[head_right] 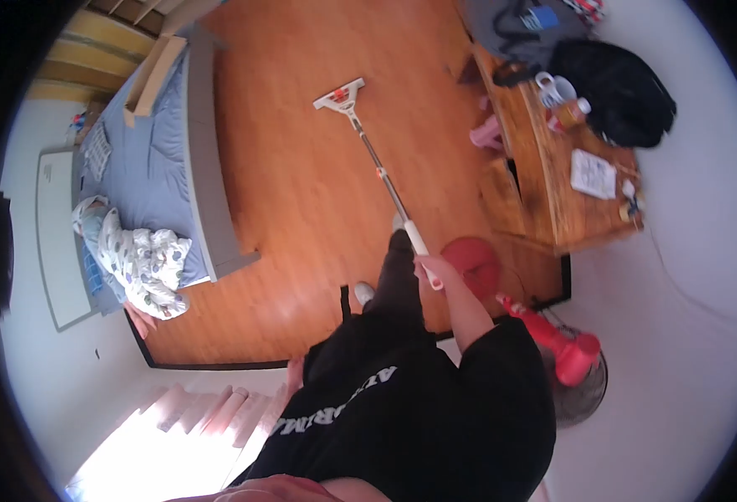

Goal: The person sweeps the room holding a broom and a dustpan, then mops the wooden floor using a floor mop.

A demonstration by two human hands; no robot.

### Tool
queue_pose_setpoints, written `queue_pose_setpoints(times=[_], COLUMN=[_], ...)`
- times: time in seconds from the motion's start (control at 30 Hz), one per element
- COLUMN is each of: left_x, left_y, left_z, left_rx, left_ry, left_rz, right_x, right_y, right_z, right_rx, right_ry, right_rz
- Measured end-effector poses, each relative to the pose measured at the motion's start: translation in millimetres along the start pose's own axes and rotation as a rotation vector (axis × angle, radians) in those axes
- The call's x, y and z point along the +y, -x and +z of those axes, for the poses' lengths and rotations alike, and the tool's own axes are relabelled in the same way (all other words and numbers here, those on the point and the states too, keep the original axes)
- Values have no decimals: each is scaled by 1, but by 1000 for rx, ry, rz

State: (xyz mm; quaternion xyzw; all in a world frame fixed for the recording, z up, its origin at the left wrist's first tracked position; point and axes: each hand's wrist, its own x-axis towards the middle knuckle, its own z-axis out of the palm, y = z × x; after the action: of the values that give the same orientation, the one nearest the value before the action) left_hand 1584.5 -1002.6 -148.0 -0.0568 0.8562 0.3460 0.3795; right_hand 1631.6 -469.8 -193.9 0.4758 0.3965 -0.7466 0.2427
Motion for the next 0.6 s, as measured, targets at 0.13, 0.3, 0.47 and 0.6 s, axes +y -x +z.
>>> queue_pose_setpoints(times=[0.13, 0.3, 0.47, 0.6], left_x=[-76, -23, -2, 5], left_y=[-68, -78, -109, -115], left_z=[-31, -55, -32, 17], left_rx=[-206, -155, -121, -252], left_ry=[524, 212, 389, 489], left_rz=[-397, -413, -360, -352], right_x=[168, 295, 366, 409], right_y=[87, 243, 361, 422], right_z=[-5, 47, 86, 96], right_rx=[296, 429, 484, 470], right_ry=[41, 357, 503, 445], right_rz=[263, 354, 345, 405])
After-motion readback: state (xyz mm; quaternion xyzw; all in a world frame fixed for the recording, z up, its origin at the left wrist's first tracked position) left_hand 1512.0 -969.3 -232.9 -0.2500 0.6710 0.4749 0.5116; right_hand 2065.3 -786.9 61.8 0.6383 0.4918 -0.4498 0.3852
